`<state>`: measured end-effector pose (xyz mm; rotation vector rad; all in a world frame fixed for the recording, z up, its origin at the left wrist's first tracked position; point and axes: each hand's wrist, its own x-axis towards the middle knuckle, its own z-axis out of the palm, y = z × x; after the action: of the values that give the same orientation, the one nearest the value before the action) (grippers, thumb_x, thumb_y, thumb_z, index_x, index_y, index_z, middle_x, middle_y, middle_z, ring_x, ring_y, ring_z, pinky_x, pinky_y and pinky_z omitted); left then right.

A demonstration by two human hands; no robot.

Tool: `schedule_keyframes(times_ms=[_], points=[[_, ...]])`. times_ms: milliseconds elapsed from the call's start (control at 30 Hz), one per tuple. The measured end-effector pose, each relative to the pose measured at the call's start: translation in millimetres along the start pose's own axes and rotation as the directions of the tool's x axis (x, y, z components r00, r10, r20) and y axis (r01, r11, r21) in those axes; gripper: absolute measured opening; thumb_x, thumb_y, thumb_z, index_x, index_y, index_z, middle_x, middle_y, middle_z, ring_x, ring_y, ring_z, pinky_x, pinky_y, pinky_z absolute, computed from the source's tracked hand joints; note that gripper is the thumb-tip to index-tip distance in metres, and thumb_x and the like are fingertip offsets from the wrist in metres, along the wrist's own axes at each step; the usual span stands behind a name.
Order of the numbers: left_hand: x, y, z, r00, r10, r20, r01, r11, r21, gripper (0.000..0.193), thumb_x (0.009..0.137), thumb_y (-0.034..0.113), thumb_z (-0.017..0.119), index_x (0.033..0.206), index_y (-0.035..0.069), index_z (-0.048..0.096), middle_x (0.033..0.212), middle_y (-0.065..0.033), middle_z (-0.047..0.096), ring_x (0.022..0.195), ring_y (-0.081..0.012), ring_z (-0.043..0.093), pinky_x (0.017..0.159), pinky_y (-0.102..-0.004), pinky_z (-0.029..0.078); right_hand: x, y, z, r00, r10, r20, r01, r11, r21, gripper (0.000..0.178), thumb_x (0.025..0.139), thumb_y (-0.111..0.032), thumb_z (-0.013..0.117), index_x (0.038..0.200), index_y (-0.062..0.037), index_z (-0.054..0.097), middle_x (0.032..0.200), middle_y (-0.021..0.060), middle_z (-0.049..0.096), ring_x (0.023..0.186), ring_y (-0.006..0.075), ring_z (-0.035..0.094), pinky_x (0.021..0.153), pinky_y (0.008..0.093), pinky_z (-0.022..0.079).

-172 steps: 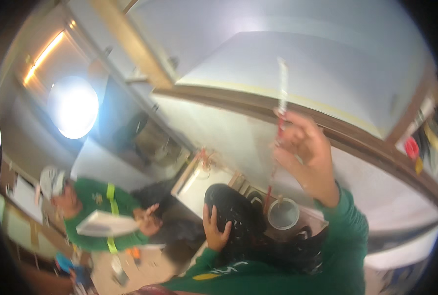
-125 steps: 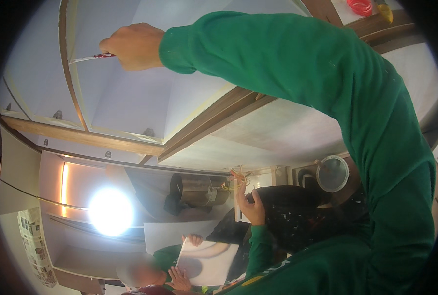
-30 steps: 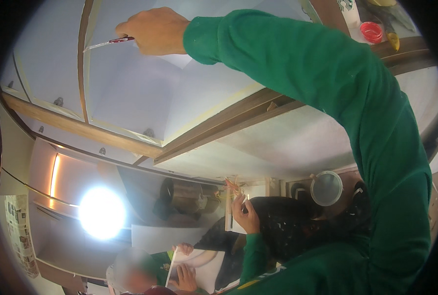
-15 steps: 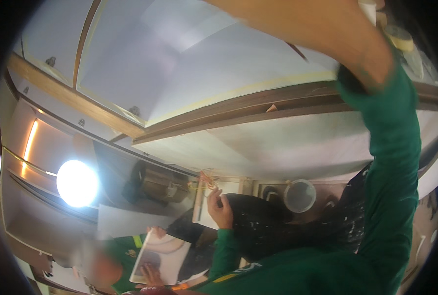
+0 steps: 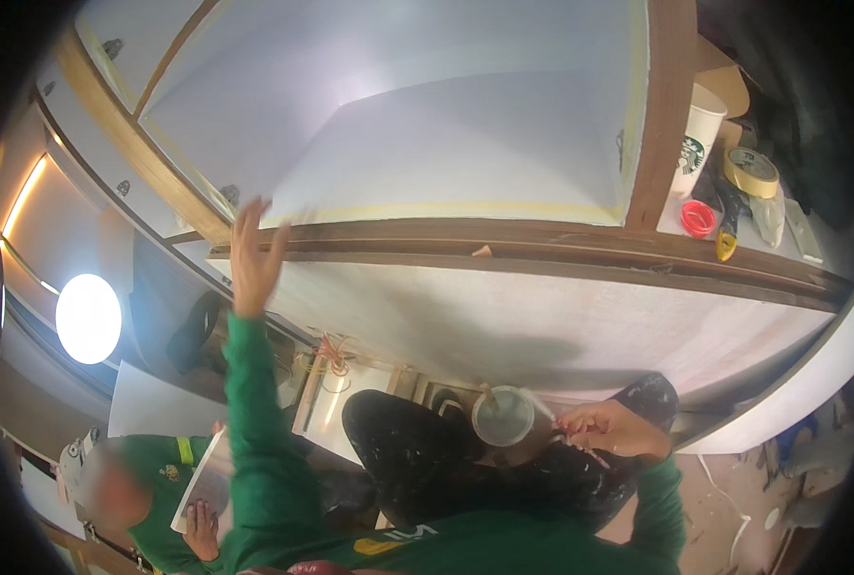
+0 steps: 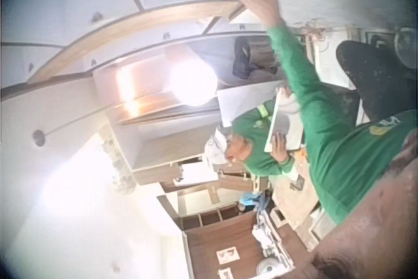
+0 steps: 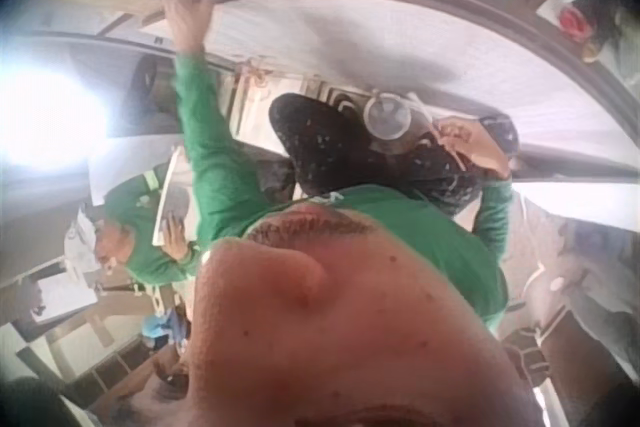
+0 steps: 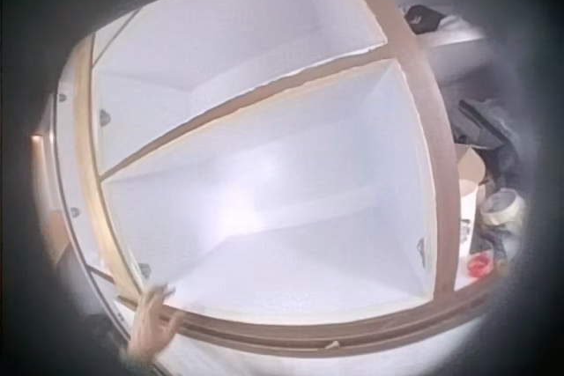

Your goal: The person paints the edges of a wooden ceiling structure using a small brush and a container of white paint. They repeatedly dip the brush into the paint and apply it to the trim while another worker is visible in the background.

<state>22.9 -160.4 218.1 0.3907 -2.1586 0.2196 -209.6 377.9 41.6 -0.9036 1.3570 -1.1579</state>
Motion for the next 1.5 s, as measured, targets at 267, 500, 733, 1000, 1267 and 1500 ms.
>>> schedule_keyframes(times_ms=[267, 500, 733, 1000, 1267, 1500], points=[[133, -89, 150, 0.572, -0.384, 0.725, 0.267, 0.923, 0.278, 0.124, 0.086, 0.095, 0.039, 0.167, 0.002, 0.024, 0.172, -0.0271, 0.023, 0.161, -0.0407, 0.017, 0.13, -0.0525, 0.016, -67, 101, 4, 0.876, -0.004, -0.483, 0.194, 0.919, 0.344, 0.033, 0.093, -0.004, 0.073, 0.125, 0.0013, 0.068, 0.096, 0.0057, 0.072, 0.083, 0.0127, 0.067, 0.076, 0.0271, 0.054], [173, -142, 240, 0.55, -0.372, 0.748, 0.424, 0.896, 0.133, 0.136, 0.082, 0.098, 0.039, 0.163, -0.01, 0.024, 0.171, -0.0279, 0.025, 0.161, -0.0403, 0.018, 0.131, -0.048, 0.014, -81, 135, -7, 0.922, -0.005, -0.388, 0.19, 0.878, 0.44, 0.033, 0.098, -0.001, 0.07, 0.13, 0.0019, 0.066, 0.101, 0.0065, 0.072, 0.09, 0.0151, 0.068, 0.082, 0.0306, 0.056], [207, -126, 307, 0.565, -0.321, 0.76, 0.389, 0.916, 0.097, 0.123, 0.091, 0.091, 0.038, 0.164, -0.007, 0.026, 0.171, -0.0272, 0.026, 0.161, -0.0416, 0.017, 0.131, -0.0476, 0.015, -83, 158, -15, 0.93, -0.137, -0.341, 0.338, 0.685, 0.645, 0.034, 0.1, -0.005, 0.067, 0.134, 0.0, 0.065, 0.1, 0.0059, 0.07, 0.091, 0.0149, 0.066, 0.081, 0.0295, 0.056], [191, -90, 293, 0.595, -0.286, 0.751, 0.355, 0.932, 0.073, 0.116, 0.094, 0.086, 0.041, 0.167, -0.002, 0.018, 0.175, -0.0247, 0.015, 0.163, -0.0404, 0.006, 0.131, -0.0519, 0.007, -83, 167, -14, 0.897, -0.28, -0.343, 0.442, 0.581, 0.683, 0.034, 0.103, -0.003, 0.063, 0.137, -0.0016, 0.063, 0.101, 0.0061, 0.067, 0.093, 0.0149, 0.064, 0.084, 0.0288, 0.052], [224, -67, 250, 0.801, -0.154, 0.578, 0.185, 0.983, 0.005, 0.115, 0.095, 0.085, 0.041, 0.169, 0.001, 0.015, 0.176, -0.0238, 0.012, 0.163, -0.0407, 0.007, 0.131, -0.054, 0.007, -80, 162, -11, 0.863, -0.281, -0.419, 0.503, 0.56, 0.659, 0.03, 0.103, -0.008, 0.063, 0.133, -0.003, 0.065, 0.097, 0.0068, 0.068, 0.089, 0.0185, 0.065, 0.082, 0.0322, 0.051], [183, -46, 272, 0.538, -0.137, 0.832, 0.311, 0.949, -0.044, 0.109, 0.097, 0.082, 0.042, 0.167, 0.0, 0.021, 0.174, -0.0246, 0.018, 0.162, -0.038, 0.012, 0.131, -0.0518, 0.013, -80, 170, -1, 0.825, -0.29, -0.484, 0.557, 0.556, 0.616, 0.033, 0.105, -0.012, 0.062, 0.137, -0.0023, 0.063, 0.097, 0.0055, 0.067, 0.09, 0.0173, 0.064, 0.083, 0.0322, 0.052]])
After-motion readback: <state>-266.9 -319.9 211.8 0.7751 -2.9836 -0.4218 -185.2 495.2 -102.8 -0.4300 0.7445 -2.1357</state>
